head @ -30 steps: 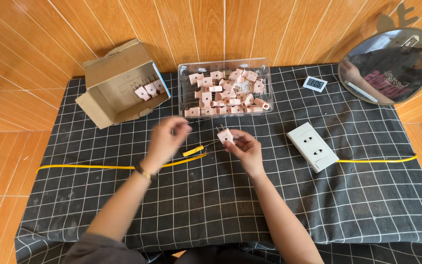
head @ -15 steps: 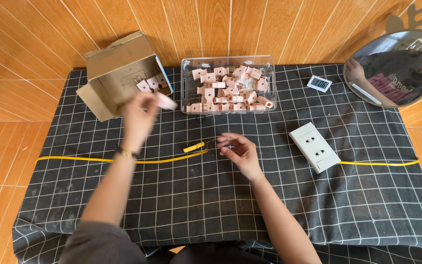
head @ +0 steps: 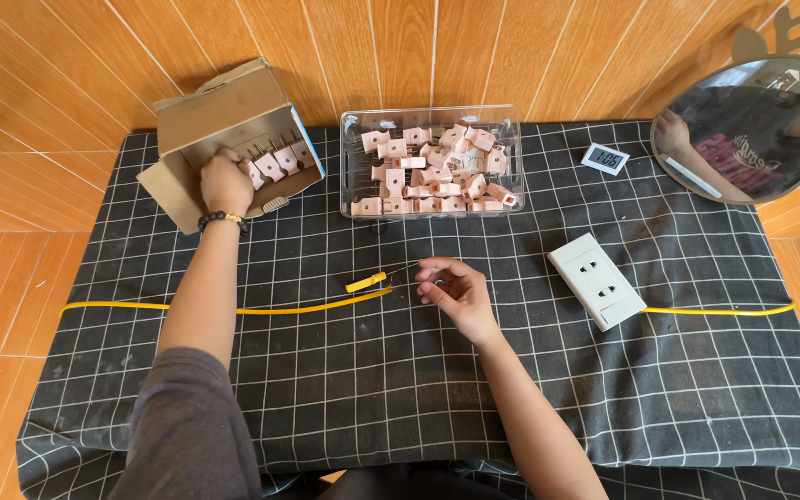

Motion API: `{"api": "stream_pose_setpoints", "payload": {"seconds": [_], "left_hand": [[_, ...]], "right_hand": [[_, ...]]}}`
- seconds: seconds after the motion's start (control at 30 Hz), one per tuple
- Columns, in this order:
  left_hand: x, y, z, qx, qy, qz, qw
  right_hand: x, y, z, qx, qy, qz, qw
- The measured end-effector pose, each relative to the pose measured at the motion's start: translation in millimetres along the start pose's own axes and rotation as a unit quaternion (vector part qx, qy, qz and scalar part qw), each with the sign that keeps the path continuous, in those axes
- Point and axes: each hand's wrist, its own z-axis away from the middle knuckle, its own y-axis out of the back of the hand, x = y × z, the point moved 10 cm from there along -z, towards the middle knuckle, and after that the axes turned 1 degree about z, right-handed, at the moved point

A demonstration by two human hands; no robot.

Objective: The person uses a screwdriver to tighten screws on a small pink electrical component. They then insert a yellow wire into the component and secure it by tightening the screws again. The person handles multiple pink components from a plastic container and a cardboard box.

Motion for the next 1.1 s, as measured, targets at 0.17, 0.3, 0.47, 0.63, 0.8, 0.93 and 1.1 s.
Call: {"api": "stream_pose_setpoints", "payload": {"seconds": [0.17, 0.3, 0.47, 0.63, 0.8, 0.93, 1.1], "left_hand": [[-3.9, -3.8, 0.4, 0.005, 0.008, 0.046, 0.999], [14.0, 14.9, 16.3, 0.005, -0.004, 0.055, 0.998], [43.1, 39.0, 41.2, -0.003, -0.036, 0.045, 0.998], [107.4, 78.9, 102.7, -0.005, -0.115, 0.028, 0.993], [175.9, 115.5, 169.2, 0.085, -0.331, 0.02, 0.94], [197.7, 124.3, 187.3, 0.122, -0.408, 0.022, 0.904], [221.5, 116.6, 186.4, 0.169, -0.451, 0.035, 0.876]], "right_hand": [[-0.4, -0.3, 0.2, -0.003, 0.004, -0.009, 1.0], [-1.2, -1.4, 0.8, -0.004, -0.002, -0.015, 1.0], [2.5, -1.8, 1.6, -0.007, -0.008, -0.017, 1.0], [5.6, -0.5, 1.0, -0.01, -0.01, 0.0, 1.0], [-47.1, -36.0, 10.7, -0.059, 0.19, 0.302, 0.932], [-83.4, -93.6, 42.5, -0.122, 0.313, 0.346, 0.876], [-94.8, -204.1, 100.8, -0.205, 0.458, 0.302, 0.81]]}}
